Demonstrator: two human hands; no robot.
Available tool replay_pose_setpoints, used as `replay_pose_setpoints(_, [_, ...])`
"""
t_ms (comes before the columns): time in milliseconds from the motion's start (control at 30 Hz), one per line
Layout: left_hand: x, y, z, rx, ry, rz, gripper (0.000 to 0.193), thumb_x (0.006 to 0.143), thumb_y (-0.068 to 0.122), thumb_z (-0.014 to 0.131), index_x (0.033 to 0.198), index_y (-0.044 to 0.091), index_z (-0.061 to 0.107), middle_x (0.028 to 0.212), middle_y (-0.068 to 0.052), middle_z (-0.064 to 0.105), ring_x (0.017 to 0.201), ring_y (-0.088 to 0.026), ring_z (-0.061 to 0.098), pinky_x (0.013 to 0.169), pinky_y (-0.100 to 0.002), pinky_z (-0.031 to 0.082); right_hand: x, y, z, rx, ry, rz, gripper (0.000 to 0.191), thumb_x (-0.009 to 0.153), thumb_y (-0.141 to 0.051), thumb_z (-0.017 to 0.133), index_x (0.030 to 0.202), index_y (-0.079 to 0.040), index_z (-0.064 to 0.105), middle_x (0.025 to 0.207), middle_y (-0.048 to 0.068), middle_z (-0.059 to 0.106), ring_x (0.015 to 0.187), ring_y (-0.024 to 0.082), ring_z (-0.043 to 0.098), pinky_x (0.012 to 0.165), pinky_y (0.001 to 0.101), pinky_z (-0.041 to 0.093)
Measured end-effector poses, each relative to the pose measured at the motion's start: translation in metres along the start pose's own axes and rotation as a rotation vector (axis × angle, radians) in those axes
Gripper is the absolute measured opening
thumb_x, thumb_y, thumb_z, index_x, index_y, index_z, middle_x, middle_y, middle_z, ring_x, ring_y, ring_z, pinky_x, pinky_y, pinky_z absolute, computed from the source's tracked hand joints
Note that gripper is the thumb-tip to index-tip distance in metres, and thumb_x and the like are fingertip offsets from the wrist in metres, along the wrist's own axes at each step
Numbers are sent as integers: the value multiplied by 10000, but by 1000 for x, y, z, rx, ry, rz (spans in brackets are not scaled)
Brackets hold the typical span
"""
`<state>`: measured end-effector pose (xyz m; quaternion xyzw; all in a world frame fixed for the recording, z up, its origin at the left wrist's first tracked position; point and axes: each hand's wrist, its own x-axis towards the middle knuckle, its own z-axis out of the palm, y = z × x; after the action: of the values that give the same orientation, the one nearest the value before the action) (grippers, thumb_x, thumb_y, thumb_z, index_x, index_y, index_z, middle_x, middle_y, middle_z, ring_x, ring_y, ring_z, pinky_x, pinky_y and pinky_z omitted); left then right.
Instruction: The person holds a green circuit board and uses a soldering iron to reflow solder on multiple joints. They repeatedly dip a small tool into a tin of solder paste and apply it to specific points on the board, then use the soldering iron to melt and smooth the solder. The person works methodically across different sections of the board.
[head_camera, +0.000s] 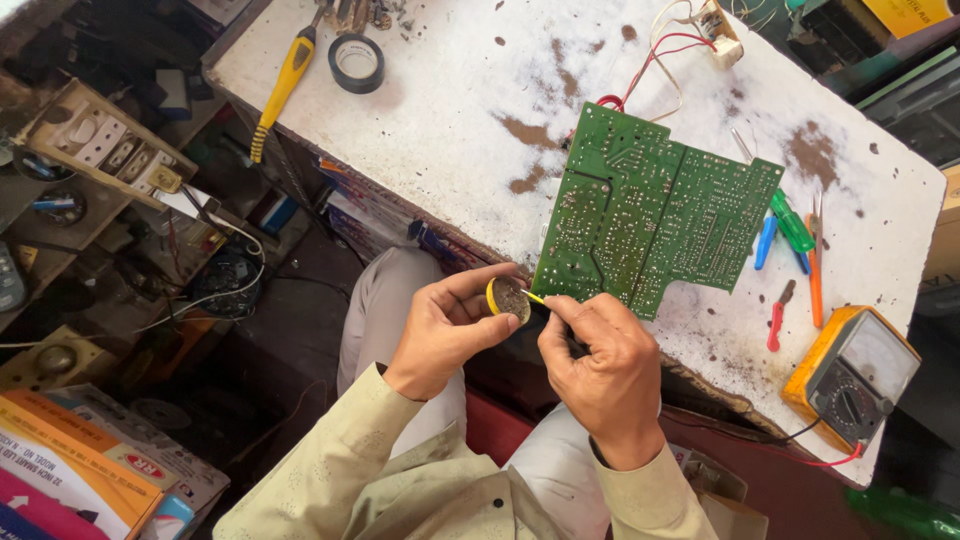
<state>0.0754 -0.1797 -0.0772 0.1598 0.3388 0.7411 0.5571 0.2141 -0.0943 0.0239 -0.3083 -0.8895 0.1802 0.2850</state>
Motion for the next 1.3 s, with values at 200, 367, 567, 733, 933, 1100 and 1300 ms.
replay_pose_setpoints(200, [-2, -3, 1, 41, -34, 39, 641, 858, -81, 737, 1463, -67, 526, 1232, -90, 706, 1032, -99, 669, 890, -251, 560, -3, 1, -2, -50, -1, -64, 205, 784, 9, 769, 978, -56, 765, 721, 69, 584, 638, 236, 602, 592, 362, 483])
replay_pose_setpoints(367, [-2, -6, 2, 76, -38, 77, 622, 859, -96, 736, 1450, -70, 544, 1230, -77, 704, 1043, -88, 661, 919, -249, 559, -7, 1, -5, -57, -4, -52, 198, 784, 14, 768, 971, -53, 760, 721, 68, 586, 635, 236, 604, 586, 364, 483])
replay_pose_setpoints(567, [-2, -4, 1, 66, -67, 91, 623, 883, -106, 730, 1475, -68, 539, 1148, -75, 715, 981, -84, 652, 850, -238, 543, -7, 2, -3, -44, 18, -75, 192, 804, 8, 768, 984, -57, 758, 725, 68, 587, 633, 236, 600, 589, 364, 485])
replay_pose_setpoints(733, [-2, -4, 4, 115, -69, 136, 610, 862, -124, 722, 1445, -72, 549, 1162, -70, 715, 995, -89, 664, 874, -243, 557, -7, 2, -1, -55, 6, -30, 174, 795, -4, 770, 960, -60, 763, 692, 67, 582, 582, 207, 584, 548, 347, 466])
replay_pose_setpoints(933, [-4, -3, 7, 121, -66, 131, 600, 859, -125, 718, 1434, -69, 559, 1149, -66, 716, 987, -84, 667, 873, -242, 560, -9, 4, -4, -9, 32, 82, 151, 798, 5, 768, 936, -56, 768, 632, 53, 532, 497, 148, 508, 491, 310, 428])
replay_pose_setpoints(1100, [-4, -1, 8, 142, -69, 125, 606, 860, -130, 727, 1442, -70, 565, 1117, -57, 711, 948, -70, 646, 832, -232, 545, -8, 8, -3, 39, 37, 90, 162, 815, 11, 773, 961, -60, 772, 626, 51, 522, 491, 139, 492, 486, 308, 413])
replay_pose_setpoints(1300, [-6, 0, 10, 137, -69, 136, 603, 857, -128, 721, 1436, -70, 560, 1116, -54, 718, 948, -71, 652, 834, -230, 551, -9, 10, 0, 19, 12, -25, 207, 812, 8, 781, 1003, -71, 764, 709, 58, 572, 553, 176, 561, 529, 328, 454])
